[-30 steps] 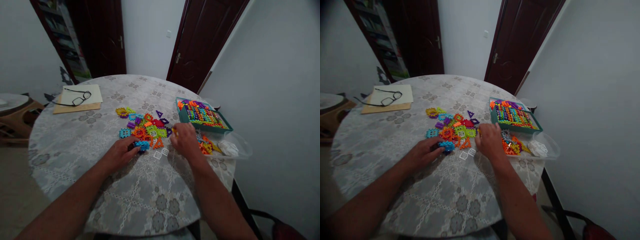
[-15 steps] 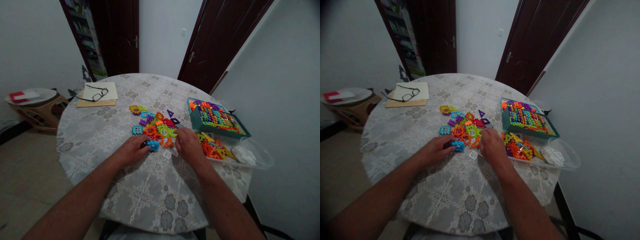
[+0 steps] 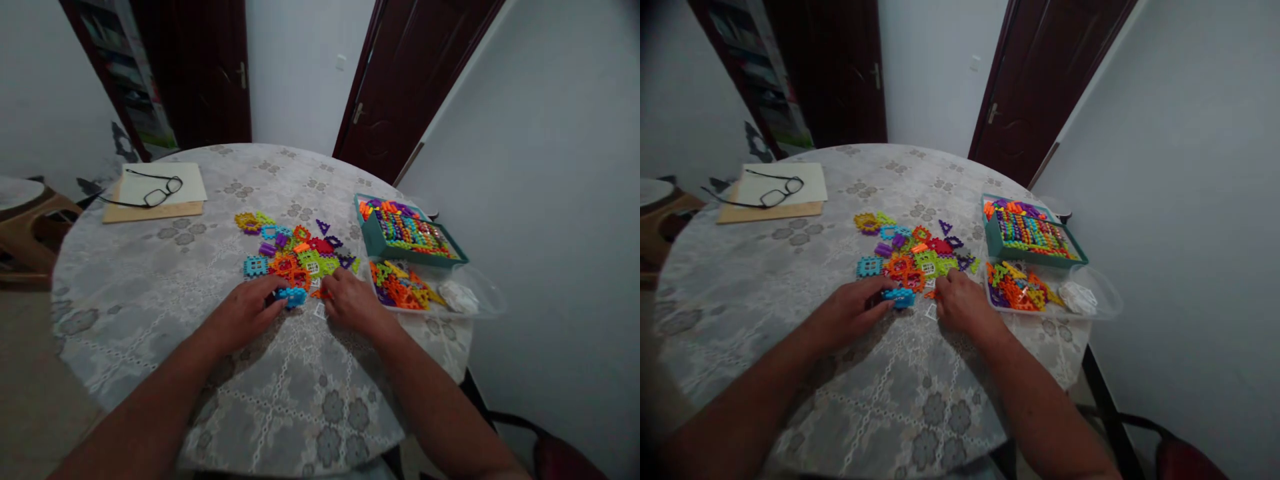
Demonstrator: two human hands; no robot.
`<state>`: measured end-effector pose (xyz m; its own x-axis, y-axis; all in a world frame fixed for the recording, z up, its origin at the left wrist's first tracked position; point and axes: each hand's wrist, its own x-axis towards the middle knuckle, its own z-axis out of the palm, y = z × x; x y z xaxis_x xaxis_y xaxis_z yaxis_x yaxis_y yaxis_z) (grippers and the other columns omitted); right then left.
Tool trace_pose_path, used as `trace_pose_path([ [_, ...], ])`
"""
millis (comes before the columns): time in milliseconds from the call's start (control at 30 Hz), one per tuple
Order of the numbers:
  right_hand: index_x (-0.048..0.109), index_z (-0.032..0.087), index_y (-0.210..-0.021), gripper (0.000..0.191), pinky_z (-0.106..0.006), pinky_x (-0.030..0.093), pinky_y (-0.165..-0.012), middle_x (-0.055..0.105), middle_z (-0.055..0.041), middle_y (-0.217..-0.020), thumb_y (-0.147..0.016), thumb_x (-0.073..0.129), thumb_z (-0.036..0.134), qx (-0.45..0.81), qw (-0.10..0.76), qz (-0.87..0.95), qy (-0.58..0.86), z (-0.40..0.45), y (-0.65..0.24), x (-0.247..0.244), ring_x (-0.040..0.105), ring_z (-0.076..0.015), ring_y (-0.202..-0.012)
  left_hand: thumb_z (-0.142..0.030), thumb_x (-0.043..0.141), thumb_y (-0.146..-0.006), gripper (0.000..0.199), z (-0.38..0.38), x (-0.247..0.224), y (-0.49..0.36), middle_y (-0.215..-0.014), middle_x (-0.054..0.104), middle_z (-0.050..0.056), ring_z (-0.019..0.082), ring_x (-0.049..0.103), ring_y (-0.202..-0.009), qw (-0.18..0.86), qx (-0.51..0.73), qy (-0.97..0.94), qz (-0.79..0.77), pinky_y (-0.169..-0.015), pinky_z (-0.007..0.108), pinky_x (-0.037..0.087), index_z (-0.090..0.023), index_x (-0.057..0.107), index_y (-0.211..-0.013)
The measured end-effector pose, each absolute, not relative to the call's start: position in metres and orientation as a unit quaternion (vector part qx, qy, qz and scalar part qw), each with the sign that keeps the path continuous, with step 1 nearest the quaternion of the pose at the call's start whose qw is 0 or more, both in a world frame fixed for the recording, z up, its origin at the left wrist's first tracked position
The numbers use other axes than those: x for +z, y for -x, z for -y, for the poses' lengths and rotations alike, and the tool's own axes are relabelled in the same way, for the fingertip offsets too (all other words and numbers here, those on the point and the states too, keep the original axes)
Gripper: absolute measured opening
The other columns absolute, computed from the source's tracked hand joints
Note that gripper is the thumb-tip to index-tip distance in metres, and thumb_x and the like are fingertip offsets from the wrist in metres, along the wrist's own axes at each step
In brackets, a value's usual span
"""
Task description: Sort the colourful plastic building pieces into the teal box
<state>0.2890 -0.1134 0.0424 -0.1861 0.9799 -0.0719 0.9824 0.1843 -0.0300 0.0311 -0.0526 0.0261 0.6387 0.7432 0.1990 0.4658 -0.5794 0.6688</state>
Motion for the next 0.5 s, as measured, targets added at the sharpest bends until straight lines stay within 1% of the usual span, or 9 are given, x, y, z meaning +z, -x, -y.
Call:
trace_pose_path([
  [67,0.064,0.019,-0.118,0.021,-0.035,0.049,-0.094,0.064,-0.0129,-0.125,-0.099,0.058,0.024,-0.024,0.016,-0.776,-0.63,0.112,-0.287,0.043,0.06,-0.0258,-0.113,-0.037,0.06,-0.1,0.024,0.051,0.023,-0.031,-0.116,0.078,0.007,0.027,0.073,-0.104,0.282,0.237,-0.862,-0.349,-0.098,0.042,0.055,-0.026,0.071,-0.117],
  [133,0.063,0.019,-0.118,0.02,-0.035,0.05,-0.095,0.065,-0.0124,-0.124,-0.099,0.058,0.024,-0.018,0.01,-0.784,-0.62,0.112,-0.286,0.043,0.059,-0.026,-0.114,-0.036,0.059,-0.099,0.025,0.05,0.02,-0.03,-0.118,0.078,0.008,0.028,0.073,-0.107,0.275,0.237,-0.867,-0.341,-0.099,0.043,0.056,-0.026,0.071,-0.118],
  [233,0.064,0.02,-0.116,0.019,-0.035,0.05,-0.093,0.067,-0.0107,-0.117,-0.101,0.057,0.028,-0.023,0.009,-0.788,-0.615,0.113,-0.285,0.043,0.061,-0.0257,-0.11,-0.037,0.059,-0.099,0.027,0.05,0.015,-0.03,-0.123,0.078,0.008,0.028,0.073,-0.112,0.27,0.239,-0.871,-0.334,-0.1,0.043,0.057,-0.027,0.07,-0.122],
  [367,0.065,0.021,-0.114,0.02,-0.036,0.05,-0.091,0.067,-0.0097,-0.112,-0.099,0.059,0.033,-0.029,0.008,-0.792,-0.61,0.114,-0.287,0.049,0.061,-0.0257,-0.104,-0.036,0.058,-0.099,0.027,0.052,0.012,-0.03,-0.122,0.078,0.007,0.028,0.074,-0.111,0.273,0.234,-0.872,-0.331,-0.098,0.042,0.059,-0.028,0.07,-0.123],
  [433,0.065,0.021,-0.115,0.021,-0.037,0.05,-0.093,0.067,-0.0099,-0.114,-0.099,0.059,0.034,-0.012,-0.028,-0.79,-0.612,0.116,-0.292,0.057,0.061,-0.0257,-0.105,-0.035,0.058,-0.1,0.026,0.053,0.012,-0.029,-0.122,0.078,0.007,0.028,0.074,-0.111,0.272,0.233,-0.872,-0.334,-0.098,0.043,0.059,-0.029,0.07,-0.122],
  [500,0.064,0.02,-0.116,0.022,-0.038,0.049,-0.097,0.066,-0.0114,-0.116,-0.1,0.056,0.033,0.036,-0.087,-0.771,-0.63,0.118,-0.304,0.066,0.06,-0.0264,-0.108,-0.036,0.058,-0.1,0.025,0.053,0.012,-0.029,-0.121,0.078,0.007,0.029,0.074,-0.11,0.271,0.231,-0.871,-0.338,-0.098,0.044,0.059,-0.029,0.07,-0.121],
])
